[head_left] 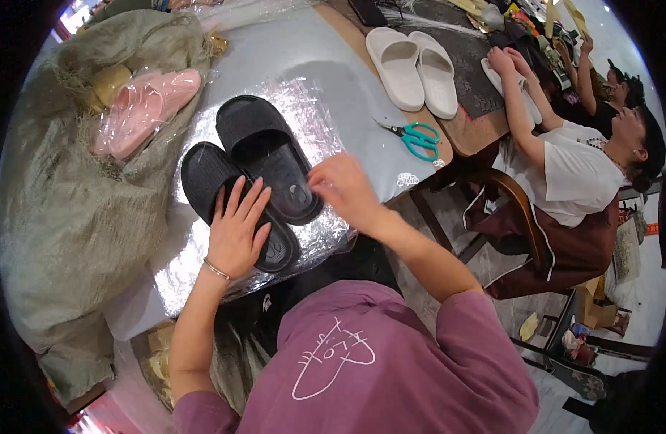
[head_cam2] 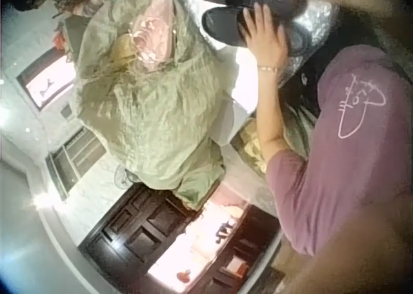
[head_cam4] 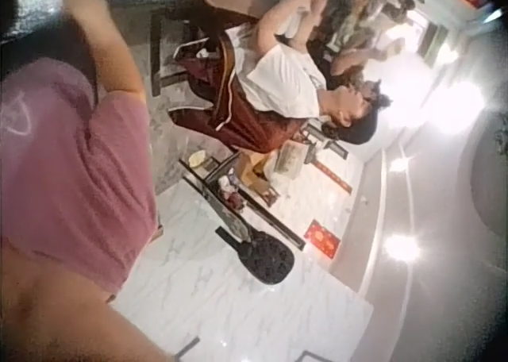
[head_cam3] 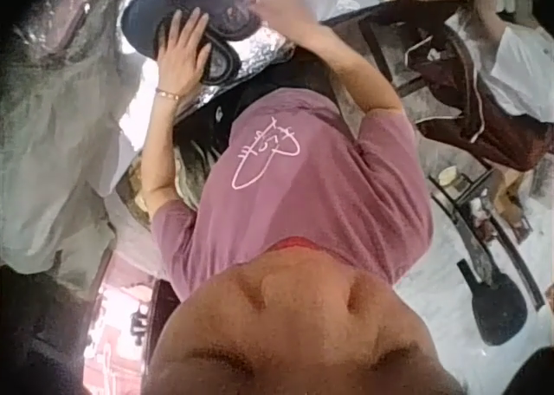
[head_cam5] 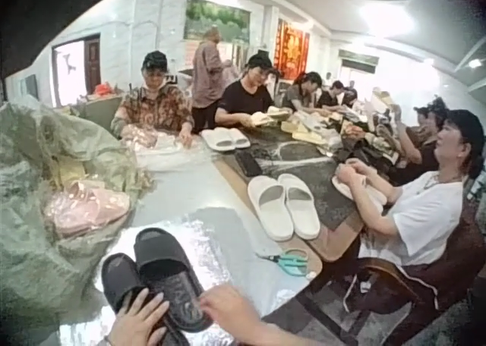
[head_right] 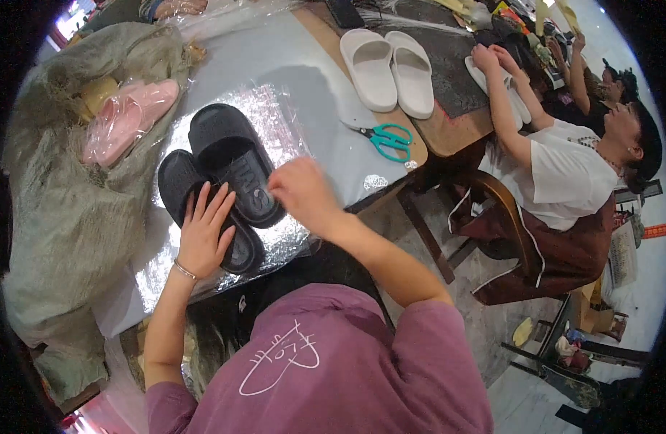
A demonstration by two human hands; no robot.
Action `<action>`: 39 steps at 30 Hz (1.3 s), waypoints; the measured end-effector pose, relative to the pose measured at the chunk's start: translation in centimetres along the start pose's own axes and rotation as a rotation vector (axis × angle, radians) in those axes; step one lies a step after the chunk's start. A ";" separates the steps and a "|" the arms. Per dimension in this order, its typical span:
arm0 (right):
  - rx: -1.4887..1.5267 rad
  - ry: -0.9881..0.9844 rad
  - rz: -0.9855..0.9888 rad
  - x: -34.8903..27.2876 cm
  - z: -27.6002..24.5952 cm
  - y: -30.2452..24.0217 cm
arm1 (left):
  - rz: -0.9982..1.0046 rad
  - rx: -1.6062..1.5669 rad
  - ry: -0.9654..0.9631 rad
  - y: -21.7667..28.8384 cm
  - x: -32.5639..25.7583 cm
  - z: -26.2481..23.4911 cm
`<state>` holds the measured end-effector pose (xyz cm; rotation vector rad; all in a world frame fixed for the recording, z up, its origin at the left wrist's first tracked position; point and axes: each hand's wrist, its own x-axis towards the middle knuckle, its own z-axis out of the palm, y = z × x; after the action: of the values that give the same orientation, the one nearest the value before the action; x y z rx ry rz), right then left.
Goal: Sorting, inspecting, and packaging various colored plastic slippers from a large sack into individual clear bags.
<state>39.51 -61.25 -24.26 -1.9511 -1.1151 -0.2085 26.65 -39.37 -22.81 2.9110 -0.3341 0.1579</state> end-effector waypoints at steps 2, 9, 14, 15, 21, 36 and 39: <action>-0.126 0.121 0.160 -1.3 -2.8 1.4 | -0.006 -0.016 0.013 0.1 -0.2 0.0; 0.063 -0.026 0.749 -7.9 -10.8 7.6 | 0.009 -0.009 0.010 -0.1 -0.3 0.3; -0.205 0.047 0.554 -8.7 -8.8 9.2 | -0.002 -0.047 0.034 0.2 -0.8 -0.5; -0.165 0.116 0.587 -9.1 -8.6 9.6 | 0.037 -0.060 0.047 0.2 -1.0 -0.5; -0.318 0.102 0.531 -3.2 -7.4 5.3 | -0.159 -0.087 0.283 -2.5 -9.3 -1.6; -0.289 -0.149 -0.066 6.9 10.2 -3.7 | -0.436 0.099 0.132 -5.6 -13.4 0.7; -0.327 -0.112 0.082 8.0 7.7 -0.2 | -0.439 0.096 0.119 -5.8 -14.0 0.8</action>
<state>42.10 -50.46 -24.81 -2.3182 -1.1243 -0.2526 14.46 -31.08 -26.51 2.9645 0.3403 0.2791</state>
